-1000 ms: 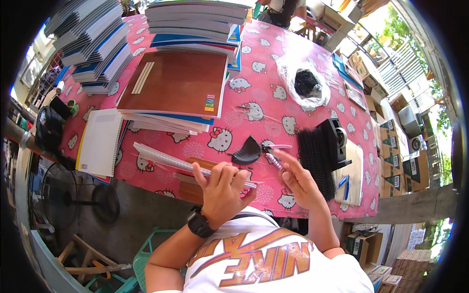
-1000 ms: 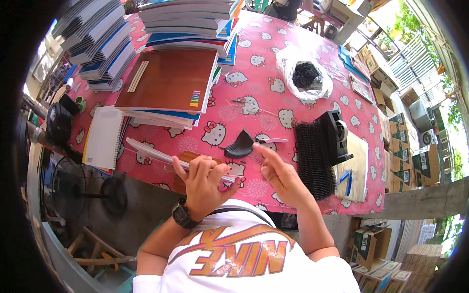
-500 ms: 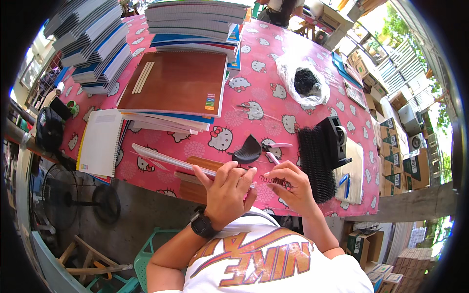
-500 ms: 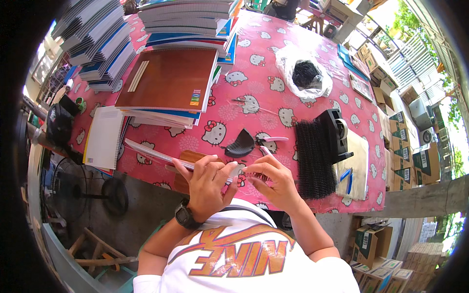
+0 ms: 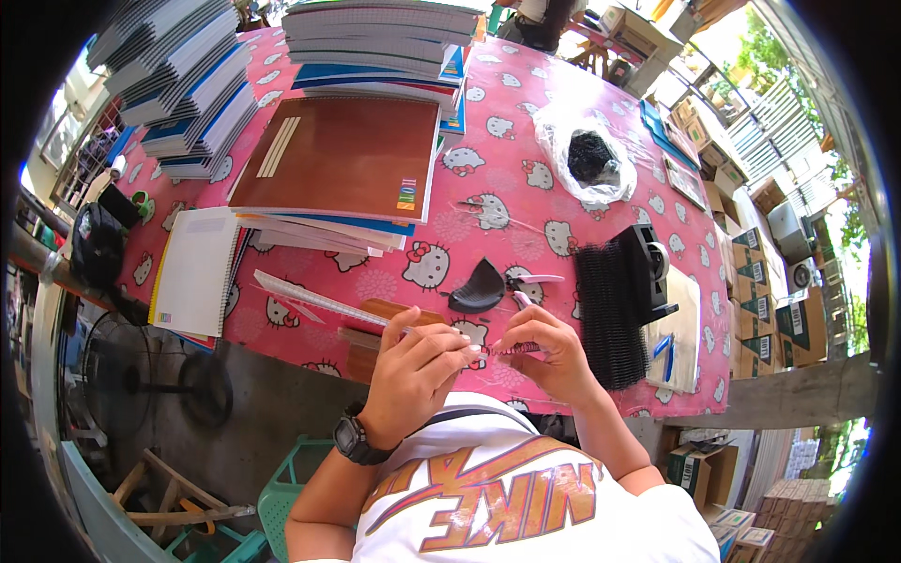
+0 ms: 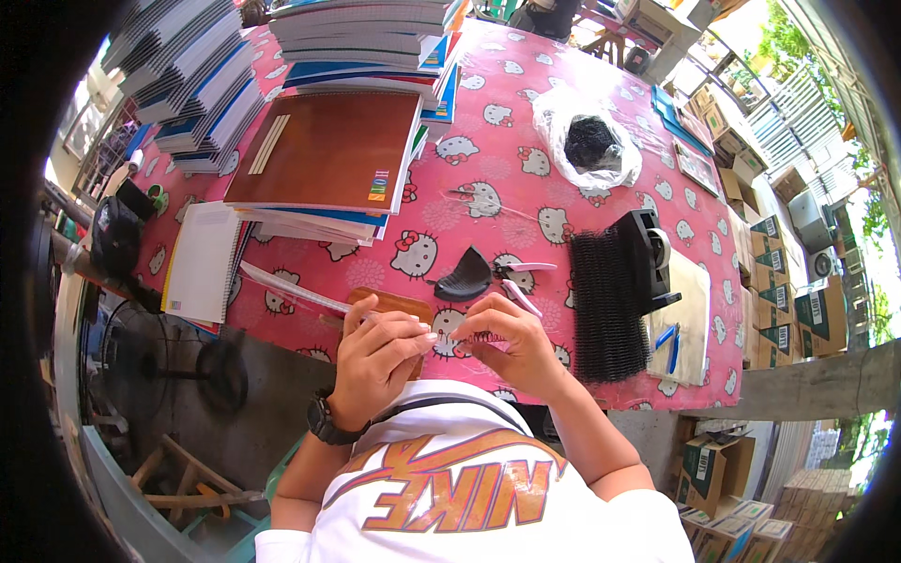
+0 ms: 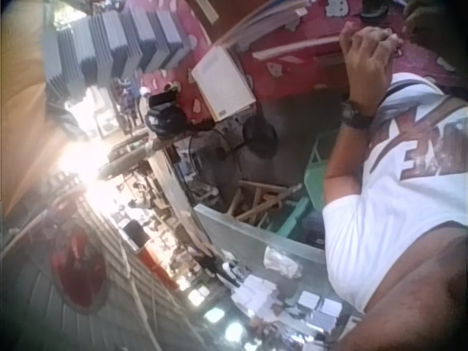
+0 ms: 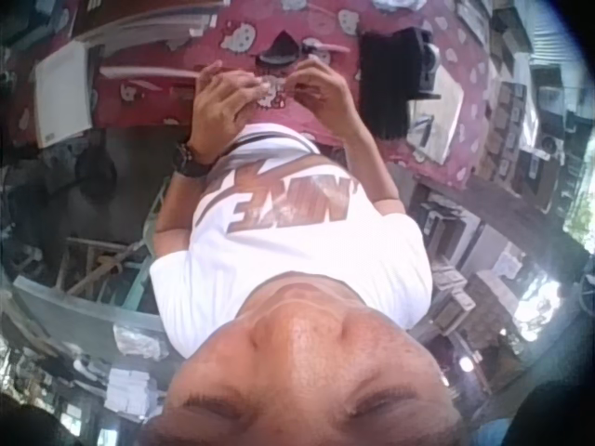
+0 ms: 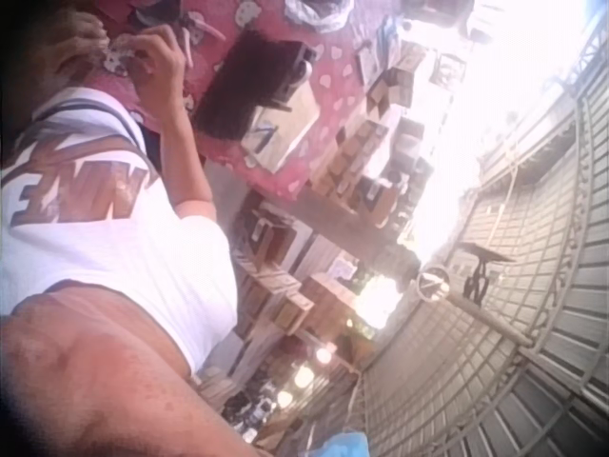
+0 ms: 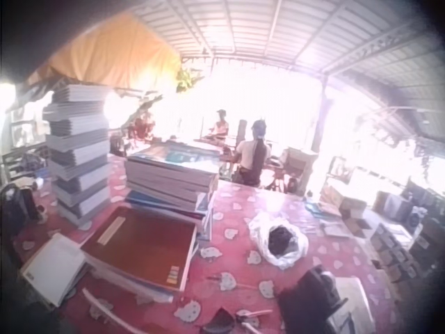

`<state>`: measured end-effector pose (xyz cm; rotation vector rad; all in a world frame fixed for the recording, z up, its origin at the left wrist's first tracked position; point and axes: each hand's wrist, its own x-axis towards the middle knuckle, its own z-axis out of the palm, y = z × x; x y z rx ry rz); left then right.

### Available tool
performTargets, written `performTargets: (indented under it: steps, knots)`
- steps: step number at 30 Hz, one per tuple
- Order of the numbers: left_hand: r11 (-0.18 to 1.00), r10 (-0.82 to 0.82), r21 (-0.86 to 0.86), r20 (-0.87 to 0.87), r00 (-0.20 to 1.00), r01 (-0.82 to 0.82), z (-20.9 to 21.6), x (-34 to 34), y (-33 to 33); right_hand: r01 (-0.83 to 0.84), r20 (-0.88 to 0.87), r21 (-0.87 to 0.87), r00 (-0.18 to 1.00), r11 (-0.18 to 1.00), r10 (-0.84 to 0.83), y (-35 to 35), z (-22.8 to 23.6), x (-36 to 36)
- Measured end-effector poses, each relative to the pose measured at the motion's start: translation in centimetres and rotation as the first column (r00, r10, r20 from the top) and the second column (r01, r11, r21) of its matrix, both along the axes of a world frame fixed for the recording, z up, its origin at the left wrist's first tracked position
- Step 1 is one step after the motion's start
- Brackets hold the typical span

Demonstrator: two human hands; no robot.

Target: The person assembles notebooks by manually threading spiral coils into stacks of paper and then trimming the ends of the coils using a hand tool.

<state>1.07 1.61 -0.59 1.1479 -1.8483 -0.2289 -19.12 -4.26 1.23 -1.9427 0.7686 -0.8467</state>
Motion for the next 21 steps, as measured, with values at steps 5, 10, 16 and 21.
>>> performTargets:
  steps: [5,10,16,21]
  knots:
    - [0.998,-0.015,-0.054,0.050,0.999,0.017,-0.4,0.4,0.5,-0.132,-0.085,-0.026,0.988,0.991,0.129,-0.2,0.6,0.1]
    - [0.996,0.049,-0.073,0.020,0.999,-0.048,-0.7,-0.1,0.7,-0.189,-0.119,-0.011,0.975,0.982,0.186,-0.8,1.2,-0.1]
    - [0.998,0.042,-0.044,-0.043,0.998,-0.044,-0.4,-0.2,-0.6,-0.184,-0.098,-0.030,0.979,0.982,0.181,-0.9,0.9,-0.3]
    - [0.999,0.038,-0.028,-0.071,0.997,-0.040,0.0,-0.4,-1.2,-0.226,-0.140,-0.012,0.965,0.974,0.222,-1.7,1.0,-0.2]
